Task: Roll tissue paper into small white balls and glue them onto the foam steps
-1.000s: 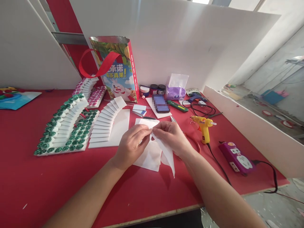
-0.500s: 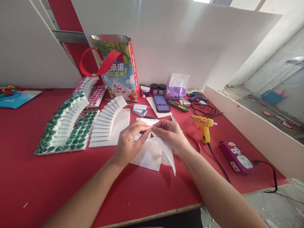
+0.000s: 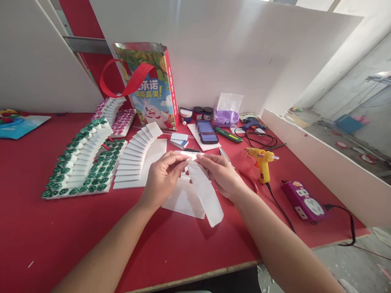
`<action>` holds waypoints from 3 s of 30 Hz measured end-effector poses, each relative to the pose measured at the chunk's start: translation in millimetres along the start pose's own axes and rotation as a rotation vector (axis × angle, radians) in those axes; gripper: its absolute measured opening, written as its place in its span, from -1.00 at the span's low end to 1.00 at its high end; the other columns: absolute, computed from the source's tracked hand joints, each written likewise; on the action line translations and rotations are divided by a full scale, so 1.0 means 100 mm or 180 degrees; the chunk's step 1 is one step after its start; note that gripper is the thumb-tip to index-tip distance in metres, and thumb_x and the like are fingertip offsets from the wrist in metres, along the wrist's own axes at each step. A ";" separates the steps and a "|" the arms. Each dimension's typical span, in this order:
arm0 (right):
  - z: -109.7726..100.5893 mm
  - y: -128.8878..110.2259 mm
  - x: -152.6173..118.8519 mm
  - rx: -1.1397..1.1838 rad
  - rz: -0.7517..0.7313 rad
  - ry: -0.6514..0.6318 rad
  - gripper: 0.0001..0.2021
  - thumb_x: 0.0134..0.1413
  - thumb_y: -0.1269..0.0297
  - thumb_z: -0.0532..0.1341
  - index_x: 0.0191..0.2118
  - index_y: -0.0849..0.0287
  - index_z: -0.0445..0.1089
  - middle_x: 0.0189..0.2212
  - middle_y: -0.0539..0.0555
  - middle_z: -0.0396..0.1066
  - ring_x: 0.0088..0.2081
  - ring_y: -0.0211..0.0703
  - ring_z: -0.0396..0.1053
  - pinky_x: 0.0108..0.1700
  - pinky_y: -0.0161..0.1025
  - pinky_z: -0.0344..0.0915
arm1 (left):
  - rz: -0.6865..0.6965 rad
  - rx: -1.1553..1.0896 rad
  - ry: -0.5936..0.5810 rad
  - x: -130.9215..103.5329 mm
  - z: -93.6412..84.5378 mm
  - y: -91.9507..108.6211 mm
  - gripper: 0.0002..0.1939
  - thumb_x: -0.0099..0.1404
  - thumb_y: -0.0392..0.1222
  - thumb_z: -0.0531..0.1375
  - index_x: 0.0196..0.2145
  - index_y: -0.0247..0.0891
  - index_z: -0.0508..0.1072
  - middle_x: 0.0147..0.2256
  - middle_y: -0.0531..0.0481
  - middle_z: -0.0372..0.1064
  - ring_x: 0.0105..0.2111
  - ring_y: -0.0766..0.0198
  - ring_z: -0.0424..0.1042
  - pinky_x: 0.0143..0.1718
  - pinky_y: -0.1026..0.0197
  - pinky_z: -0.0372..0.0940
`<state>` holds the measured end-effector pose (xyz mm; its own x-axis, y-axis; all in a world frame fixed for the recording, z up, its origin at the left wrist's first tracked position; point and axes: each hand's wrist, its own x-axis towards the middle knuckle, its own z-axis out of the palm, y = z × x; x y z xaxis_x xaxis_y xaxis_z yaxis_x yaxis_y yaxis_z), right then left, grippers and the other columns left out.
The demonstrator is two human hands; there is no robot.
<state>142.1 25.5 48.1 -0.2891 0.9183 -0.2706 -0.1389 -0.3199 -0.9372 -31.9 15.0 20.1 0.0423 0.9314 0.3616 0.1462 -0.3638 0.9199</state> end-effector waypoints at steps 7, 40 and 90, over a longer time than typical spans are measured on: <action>-0.03 -0.01 0.00 0.0874 0.0705 -0.0847 -0.84 0.30 0.25 0.23 -0.22 0.26 0.42 -0.43 0.13 0.55 -0.40 -0.01 0.61 -0.19 -0.01 0.55 | 0.0217 0.0310 -0.0099 0.01 -0.03 -0.05 -0.88 0.37 -0.22 0.26 -0.24 -0.22 0.63 -0.25 -0.04 0.47 -0.27 0.28 0.47 -0.23 0.26 0.41; 0.06 0.03 -0.05 -0.0834 -0.0657 0.0451 -0.79 -0.06 0.16 0.35 -0.43 0.22 0.43 -0.52 -0.04 0.38 -0.49 -0.31 0.24 -0.44 -0.33 0.15 | 0.1549 0.1107 -0.0065 -0.04 0.05 0.01 -0.73 0.45 -0.39 0.15 -0.03 -0.19 0.60 -0.25 -0.06 0.44 -0.26 0.31 0.47 -0.27 0.28 0.41; -0.16 -0.08 0.03 0.0177 0.0222 -0.0516 -0.74 0.14 0.16 0.39 -0.11 0.19 0.51 -0.28 0.07 0.57 -0.29 -0.19 0.53 -0.24 -0.28 0.44 | -0.0380 -0.0313 -0.0107 0.02 -0.05 0.07 -0.87 0.29 -0.13 0.35 -0.25 -0.19 0.67 -0.22 0.00 0.57 -0.18 0.24 0.52 -0.14 0.28 0.40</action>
<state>157.8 34.6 50.8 -0.4481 0.8452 -0.2913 -0.1640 -0.3980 -0.9026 -35.3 13.7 28.2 0.0638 0.9674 0.2449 0.0547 -0.2485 0.9671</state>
